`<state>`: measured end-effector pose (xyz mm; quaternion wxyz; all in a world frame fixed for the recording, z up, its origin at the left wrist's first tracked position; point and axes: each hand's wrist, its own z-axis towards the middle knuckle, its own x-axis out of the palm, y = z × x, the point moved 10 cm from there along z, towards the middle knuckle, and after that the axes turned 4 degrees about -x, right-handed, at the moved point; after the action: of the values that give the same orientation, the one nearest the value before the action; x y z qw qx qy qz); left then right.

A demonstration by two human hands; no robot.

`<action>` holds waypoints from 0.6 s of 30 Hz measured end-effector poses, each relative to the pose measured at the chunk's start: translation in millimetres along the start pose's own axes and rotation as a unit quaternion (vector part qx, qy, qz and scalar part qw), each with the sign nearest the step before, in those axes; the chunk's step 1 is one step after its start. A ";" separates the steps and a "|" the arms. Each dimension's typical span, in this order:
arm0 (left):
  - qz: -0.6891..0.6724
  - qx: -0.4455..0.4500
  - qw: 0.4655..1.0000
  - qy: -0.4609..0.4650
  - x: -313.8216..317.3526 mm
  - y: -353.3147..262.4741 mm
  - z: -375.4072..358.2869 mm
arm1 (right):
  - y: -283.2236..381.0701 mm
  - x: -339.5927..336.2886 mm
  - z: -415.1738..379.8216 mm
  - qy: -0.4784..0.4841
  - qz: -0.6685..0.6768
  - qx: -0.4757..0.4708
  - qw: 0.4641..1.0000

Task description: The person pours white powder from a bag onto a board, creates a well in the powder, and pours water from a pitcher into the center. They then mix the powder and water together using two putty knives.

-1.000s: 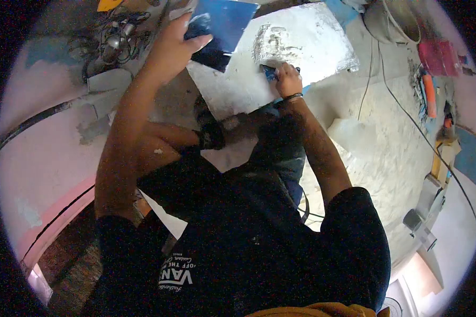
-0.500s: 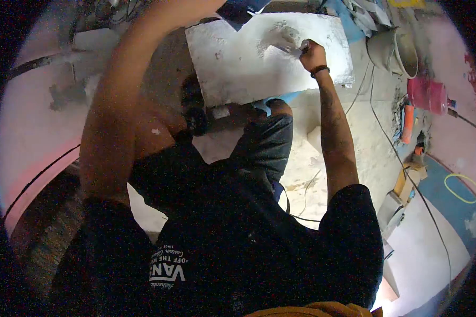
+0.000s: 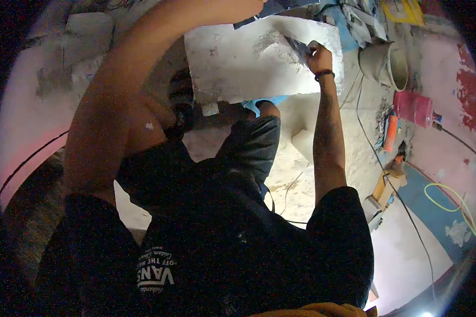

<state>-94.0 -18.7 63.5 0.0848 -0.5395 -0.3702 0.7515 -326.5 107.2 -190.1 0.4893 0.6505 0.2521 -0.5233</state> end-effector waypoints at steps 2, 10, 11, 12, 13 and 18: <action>0.032 0.007 0.999 0.012 1.6 -0.6 -2.0 | 7.6 5.1 -4.5 0.003 -0.045 -0.012 0.999; 0.011 -0.042 0.999 -0.004 -0.7 11.7 1.7 | 44.3 78.6 -25.6 0.076 -0.261 -0.011 0.962; 0.011 -0.038 0.999 -0.005 -3.0 10.0 2.8 | 48.9 76.4 -26.4 0.046 -0.260 -0.045 0.963; 0.019 -0.048 0.999 0.011 -3.2 12.3 3.8 | 38.6 72.3 -23.0 0.045 -0.241 -0.025 0.969; 0.026 -0.063 0.997 0.028 -3.2 15.7 2.7 | 30.0 66.1 -21.3 0.047 -0.221 -0.008 0.974; 0.063 -0.015 0.997 -0.033 -12.3 20.9 -3.2 | 17.5 14.4 -11.9 0.003 -0.213 0.050 0.976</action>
<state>-80.5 -38.6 58.7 0.0173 -0.5377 -0.3491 0.7673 -301.9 108.4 -197.2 0.3330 0.6074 0.3600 -0.6250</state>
